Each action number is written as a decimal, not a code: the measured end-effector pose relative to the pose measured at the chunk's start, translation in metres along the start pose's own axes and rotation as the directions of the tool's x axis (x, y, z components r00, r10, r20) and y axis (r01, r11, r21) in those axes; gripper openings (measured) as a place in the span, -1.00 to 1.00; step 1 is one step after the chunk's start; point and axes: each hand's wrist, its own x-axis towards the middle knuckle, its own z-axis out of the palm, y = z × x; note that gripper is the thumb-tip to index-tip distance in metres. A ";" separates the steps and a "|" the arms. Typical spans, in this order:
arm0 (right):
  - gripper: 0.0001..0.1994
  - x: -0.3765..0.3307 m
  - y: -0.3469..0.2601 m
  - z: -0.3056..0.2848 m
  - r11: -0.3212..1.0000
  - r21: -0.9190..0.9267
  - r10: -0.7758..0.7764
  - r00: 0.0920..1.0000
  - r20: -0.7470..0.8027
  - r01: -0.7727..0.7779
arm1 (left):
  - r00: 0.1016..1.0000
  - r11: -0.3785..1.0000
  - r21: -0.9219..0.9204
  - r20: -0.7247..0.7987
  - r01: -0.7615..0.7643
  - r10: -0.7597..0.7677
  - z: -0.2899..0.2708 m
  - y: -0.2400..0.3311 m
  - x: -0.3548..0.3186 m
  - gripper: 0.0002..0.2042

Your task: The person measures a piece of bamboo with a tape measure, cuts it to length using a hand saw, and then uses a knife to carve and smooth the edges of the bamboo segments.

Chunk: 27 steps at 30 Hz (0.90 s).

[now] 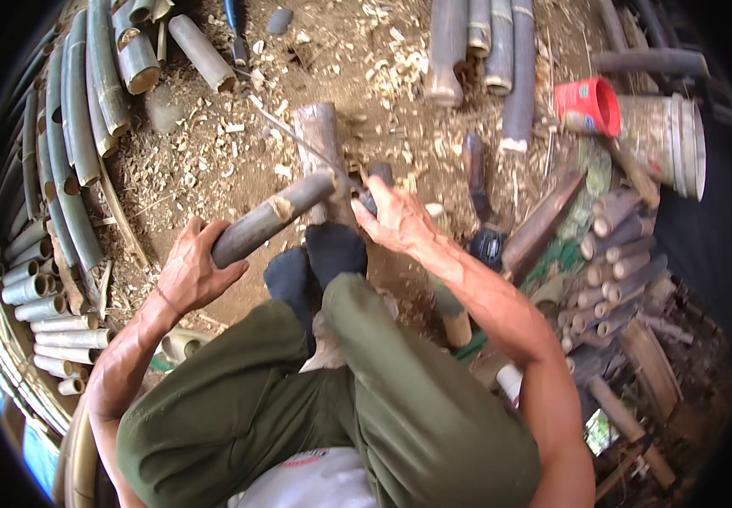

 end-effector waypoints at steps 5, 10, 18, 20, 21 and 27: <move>-0.71 -0.015 -0.027 -0.004 0.995 0.036 -0.073 0.936 -0.346 0.091 | 0.914 0.917 -0.296 0.379 0.267 -0.143 -0.011 0.022 0.001 -0.25; -0.73 -0.039 -0.038 0.011 0.998 0.052 -0.030 0.980 -0.199 0.041 | 0.876 0.597 -0.674 0.471 0.435 -0.107 -0.004 0.084 -0.003 -0.20; -0.76 -0.026 -0.007 0.018 0.992 -0.045 -0.120 0.990 -0.076 0.117 | 0.959 0.477 -0.832 0.245 0.285 -0.146 0.063 0.101 -0.018 -0.23; -0.73 -0.049 -0.028 0.019 0.912 -0.040 -0.408 0.895 -0.182 0.408 | 0.964 0.405 -0.875 0.243 0.267 -0.110 0.074 0.098 -0.022 -0.28; -0.70 -0.056 -0.035 0.018 0.881 -0.063 -0.473 0.865 -0.166 0.469 | 0.967 0.360 -0.898 0.248 0.254 -0.064 0.076 0.096 -0.020 -0.32; -0.77 -0.028 0.010 0.005 0.987 -0.123 -0.111 0.992 -0.054 0.103 | 0.956 0.353 -0.890 0.241 0.287 -0.169 0.095 0.099 -0.015 -0.32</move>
